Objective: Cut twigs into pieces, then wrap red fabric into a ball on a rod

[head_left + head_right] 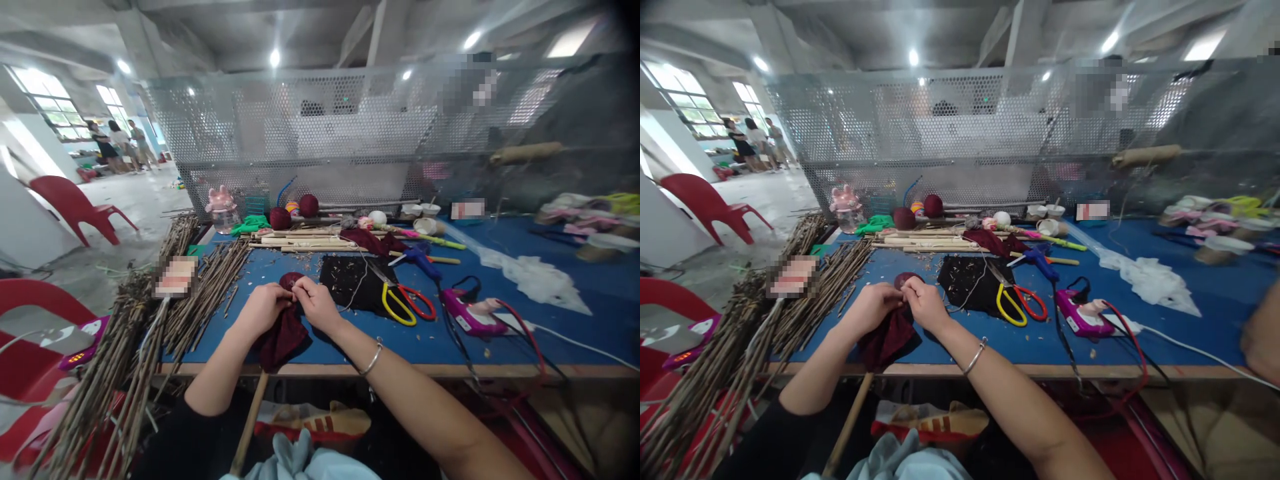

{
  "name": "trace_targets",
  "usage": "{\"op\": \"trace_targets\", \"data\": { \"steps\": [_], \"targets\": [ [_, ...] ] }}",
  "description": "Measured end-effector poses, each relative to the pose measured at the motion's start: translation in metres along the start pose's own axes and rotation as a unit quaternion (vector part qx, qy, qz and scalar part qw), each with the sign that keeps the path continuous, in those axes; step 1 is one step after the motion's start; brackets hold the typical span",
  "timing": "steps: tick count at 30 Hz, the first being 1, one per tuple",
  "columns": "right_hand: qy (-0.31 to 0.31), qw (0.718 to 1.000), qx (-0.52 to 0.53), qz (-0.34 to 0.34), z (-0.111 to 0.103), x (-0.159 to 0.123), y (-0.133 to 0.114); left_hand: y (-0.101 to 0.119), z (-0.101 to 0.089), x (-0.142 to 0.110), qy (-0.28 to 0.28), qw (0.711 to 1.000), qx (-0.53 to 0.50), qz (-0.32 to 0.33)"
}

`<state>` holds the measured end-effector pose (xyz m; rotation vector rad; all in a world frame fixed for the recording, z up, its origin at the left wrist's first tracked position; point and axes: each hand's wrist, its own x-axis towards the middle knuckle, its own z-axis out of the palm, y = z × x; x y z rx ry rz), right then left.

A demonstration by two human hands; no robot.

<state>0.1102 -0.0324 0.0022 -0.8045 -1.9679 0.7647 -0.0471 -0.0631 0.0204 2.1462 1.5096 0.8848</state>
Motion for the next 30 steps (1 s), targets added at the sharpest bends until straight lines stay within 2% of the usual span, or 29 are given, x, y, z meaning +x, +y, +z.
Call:
{"op": "trace_targets", "data": {
  "steps": [6, 10, 14, 20, 23, 26, 30],
  "targets": [
    [0.0, 1.0, 0.006, 0.013, 0.001, 0.002, 0.002, 0.006, -0.004, -0.009, -0.002, 0.999, 0.013, 0.047],
    [0.009, 1.0, 0.019, 0.023, 0.001, 0.003, 0.003, 0.01, -0.003, -0.01, 0.034, 0.999, -0.038, -0.003],
    [0.021, 0.999, 0.018, 0.033, 0.006, 0.004, 0.003, 0.005, 0.007, -0.005, 0.074, 0.996, -0.036, -0.036],
    [0.022, 0.999, 0.025, 0.037, 0.007, 0.005, 0.001, 0.008, 0.011, -0.004, 0.023, 0.998, 0.046, -0.021],
    [0.017, 0.999, 0.036, 0.031, 0.005, 0.005, 0.001, 0.016, 0.012, -0.004, 0.028, 0.996, 0.075, -0.039],
    [0.023, 0.999, 0.032, 0.03, 0.003, 0.004, 0.003, 0.014, 0.016, -0.003, 0.066, 0.996, 0.025, -0.048],
    [0.044, 0.997, 0.026, 0.05, 0.002, 0.004, 0.004, -0.001, 0.021, -0.002, 0.081, 0.979, -0.163, -0.088]
  ]
}}
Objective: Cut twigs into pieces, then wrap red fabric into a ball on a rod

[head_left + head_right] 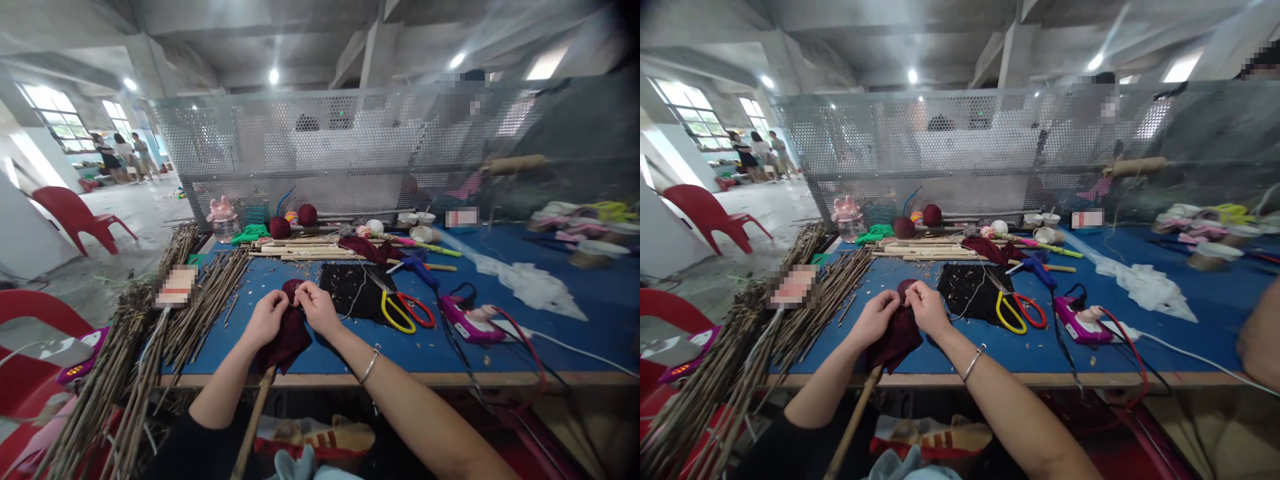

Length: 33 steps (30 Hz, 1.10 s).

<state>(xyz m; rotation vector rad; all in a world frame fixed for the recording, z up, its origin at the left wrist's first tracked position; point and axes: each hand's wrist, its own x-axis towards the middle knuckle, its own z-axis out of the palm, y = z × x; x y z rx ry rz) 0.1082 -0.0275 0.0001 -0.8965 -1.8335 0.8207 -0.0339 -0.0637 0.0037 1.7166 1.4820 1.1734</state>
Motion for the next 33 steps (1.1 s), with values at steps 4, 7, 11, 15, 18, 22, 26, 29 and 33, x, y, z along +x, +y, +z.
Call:
{"op": "trace_targets", "data": {
  "steps": [4, 7, 11, 15, 18, 22, 26, 29, 33],
  "targets": [
    [0.0, 1.0, 0.009, 0.003, 0.0, 0.001, 0.0, -0.012, -0.002, 0.002, 0.013, 0.99, -0.139, -0.022],
    [0.002, 1.0, 0.018, 0.0, 0.001, 0.001, 0.0, -0.011, -0.004, 0.001, -0.008, 0.991, -0.13, -0.022],
    [0.003, 1.0, 0.02, -0.01, 0.001, 0.001, 0.001, -0.004, -0.006, 0.002, 0.007, 1.0, -0.021, 0.002],
    [0.002, 1.0, 0.022, -0.004, 0.001, 0.001, 0.002, -0.004, -0.008, 0.006, 0.049, 0.996, -0.047, -0.057],
    [0.004, 0.999, 0.033, 0.008, 0.001, 0.001, 0.002, -0.009, -0.011, 0.007, 0.021, 0.989, -0.099, -0.112],
    [0.004, 0.999, 0.033, 0.012, 0.0, 0.002, 0.0, -0.013, -0.013, 0.005, -0.001, 0.991, -0.076, -0.107],
    [0.0, 0.999, 0.031, 0.019, 0.0, 0.001, 0.0, -0.013, -0.006, 0.006, 0.048, 0.996, -0.051, -0.055],
    [-0.003, 0.999, 0.028, 0.024, 0.001, 0.001, 0.001, -0.013, 0.001, 0.008, 0.067, 0.981, -0.17, -0.071],
    [-0.018, 0.999, 0.036, 0.032, 0.004, 0.002, 0.003, -0.008, 0.0, 0.007, 0.098, 0.954, -0.277, -0.059]
  ]
}}
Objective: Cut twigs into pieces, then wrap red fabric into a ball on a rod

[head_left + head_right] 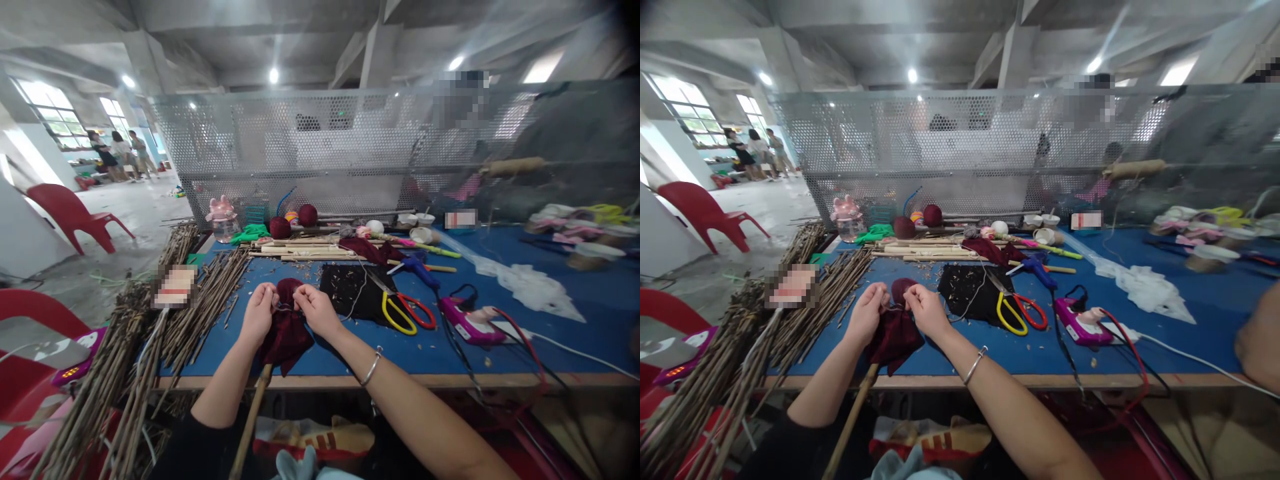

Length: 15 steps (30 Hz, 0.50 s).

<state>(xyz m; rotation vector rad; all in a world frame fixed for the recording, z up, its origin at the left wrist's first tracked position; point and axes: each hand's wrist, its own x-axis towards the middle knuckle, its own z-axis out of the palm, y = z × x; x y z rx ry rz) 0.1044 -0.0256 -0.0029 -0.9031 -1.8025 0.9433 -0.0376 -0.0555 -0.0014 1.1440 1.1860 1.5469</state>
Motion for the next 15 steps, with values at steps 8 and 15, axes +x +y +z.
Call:
{"op": "trace_targets", "data": {
  "steps": [8, 15],
  "targets": [
    [-0.019, 0.995, 0.094, 0.004, 0.001, 0.007, 0.006, 0.039, 0.021, 0.001, -0.169, 0.938, 0.268, 0.14],
    [-0.076, 0.977, 0.185, 0.076, -0.006, 0.007, 0.014, 0.033, 0.039, 0.015, -0.138, 0.92, 0.324, 0.174]
  ]
}}
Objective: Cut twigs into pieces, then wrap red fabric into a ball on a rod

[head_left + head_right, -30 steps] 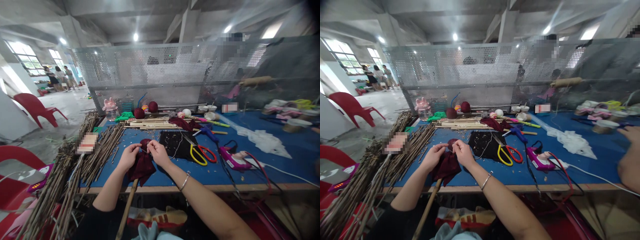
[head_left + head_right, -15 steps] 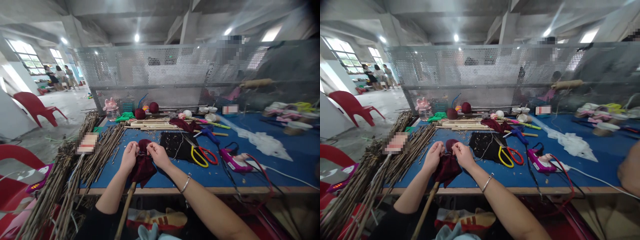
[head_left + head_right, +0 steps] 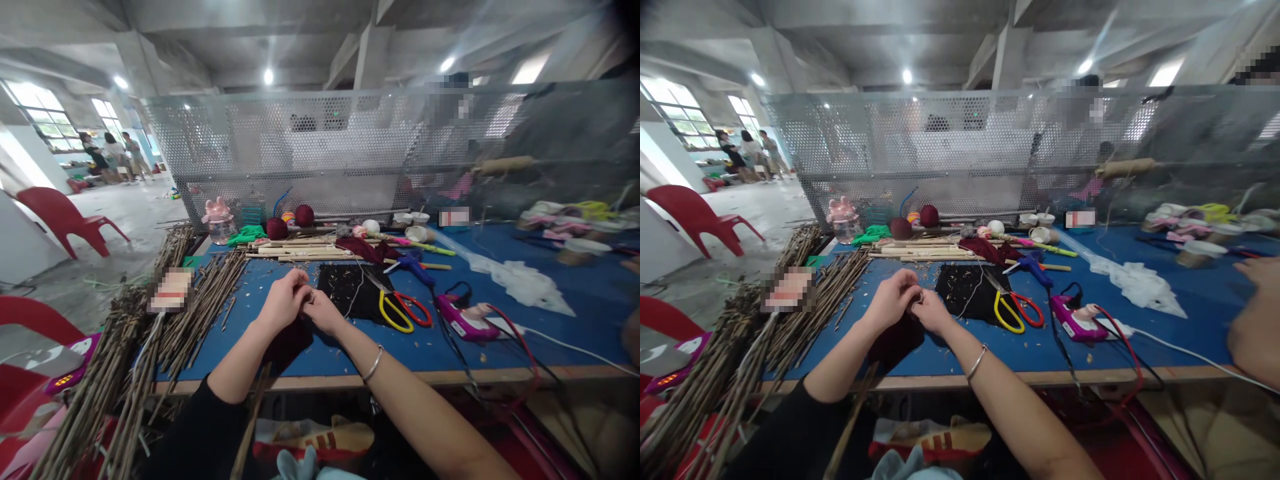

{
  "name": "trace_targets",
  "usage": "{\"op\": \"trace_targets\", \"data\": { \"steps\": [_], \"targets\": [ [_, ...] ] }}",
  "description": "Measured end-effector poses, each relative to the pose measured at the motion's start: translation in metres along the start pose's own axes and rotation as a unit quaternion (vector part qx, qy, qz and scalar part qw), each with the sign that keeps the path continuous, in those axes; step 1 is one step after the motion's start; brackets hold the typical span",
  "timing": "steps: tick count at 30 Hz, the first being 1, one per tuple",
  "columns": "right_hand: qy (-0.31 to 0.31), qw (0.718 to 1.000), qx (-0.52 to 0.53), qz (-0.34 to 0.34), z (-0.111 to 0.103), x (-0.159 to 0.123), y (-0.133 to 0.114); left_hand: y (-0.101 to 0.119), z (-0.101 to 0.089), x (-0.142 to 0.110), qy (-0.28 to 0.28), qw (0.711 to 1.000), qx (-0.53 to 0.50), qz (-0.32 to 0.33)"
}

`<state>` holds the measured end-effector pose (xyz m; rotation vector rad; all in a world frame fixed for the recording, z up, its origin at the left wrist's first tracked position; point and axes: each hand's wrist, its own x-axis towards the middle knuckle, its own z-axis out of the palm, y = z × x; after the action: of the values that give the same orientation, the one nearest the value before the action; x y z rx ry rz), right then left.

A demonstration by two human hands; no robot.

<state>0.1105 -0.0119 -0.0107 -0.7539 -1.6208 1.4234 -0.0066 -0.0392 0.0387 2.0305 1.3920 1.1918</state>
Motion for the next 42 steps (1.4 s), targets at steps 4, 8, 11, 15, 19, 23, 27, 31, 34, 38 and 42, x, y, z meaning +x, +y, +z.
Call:
{"op": "trace_targets", "data": {
  "steps": [4, 8, 11, 15, 19, 23, 27, 31, 34, 38, 42],
  "targets": [
    [0.007, 0.997, 0.067, 0.024, 0.0, 0.001, -0.001, -0.012, -0.004, -0.006, 0.061, 0.995, -0.073, -0.036],
    [0.013, 0.993, 0.108, 0.044, 0.001, 0.003, -0.003, -0.02, -0.015, -0.018, 0.038, 0.999, -0.006, -0.024],
    [0.01, 0.992, 0.117, 0.052, 0.002, 0.003, -0.003, -0.022, -0.017, -0.024, 0.024, 0.999, 0.044, -0.004],
    [-0.003, 0.99, 0.125, 0.059, 0.005, 0.001, -0.005, -0.021, -0.014, -0.027, 0.058, 0.996, 0.07, 0.015],
    [-0.005, 0.987, 0.139, 0.082, 0.003, 0.002, -0.008, -0.021, -0.014, -0.027, 0.083, 0.995, 0.059, 0.015],
    [0.002, 0.99, 0.108, 0.093, 0.001, 0.004, -0.01, -0.029, -0.013, -0.028, 0.133, 0.99, 0.023, -0.04],
    [-0.006, 0.998, 0.015, 0.067, 0.001, 0.005, -0.012, -0.037, -0.011, -0.03, 0.127, 0.99, -0.019, -0.059],
    [-0.018, 0.998, -0.003, 0.063, 0.0, 0.004, -0.014, -0.042, -0.009, -0.028, 0.071, 0.985, -0.143, -0.07],
    [-0.029, 0.997, 0.012, 0.069, -0.004, 0.003, -0.014, -0.044, -0.009, -0.027, 0.018, 0.974, -0.209, -0.09],
    [-0.035, 0.995, 0.021, 0.089, -0.011, 0.005, -0.011, -0.045, -0.01, -0.029, -0.022, 0.986, -0.155, -0.059],
    [-0.035, 0.996, -0.013, 0.086, -0.018, 0.007, -0.01, -0.046, -0.008, -0.03, 0.007, 0.992, -0.116, -0.057]
  ]
}}
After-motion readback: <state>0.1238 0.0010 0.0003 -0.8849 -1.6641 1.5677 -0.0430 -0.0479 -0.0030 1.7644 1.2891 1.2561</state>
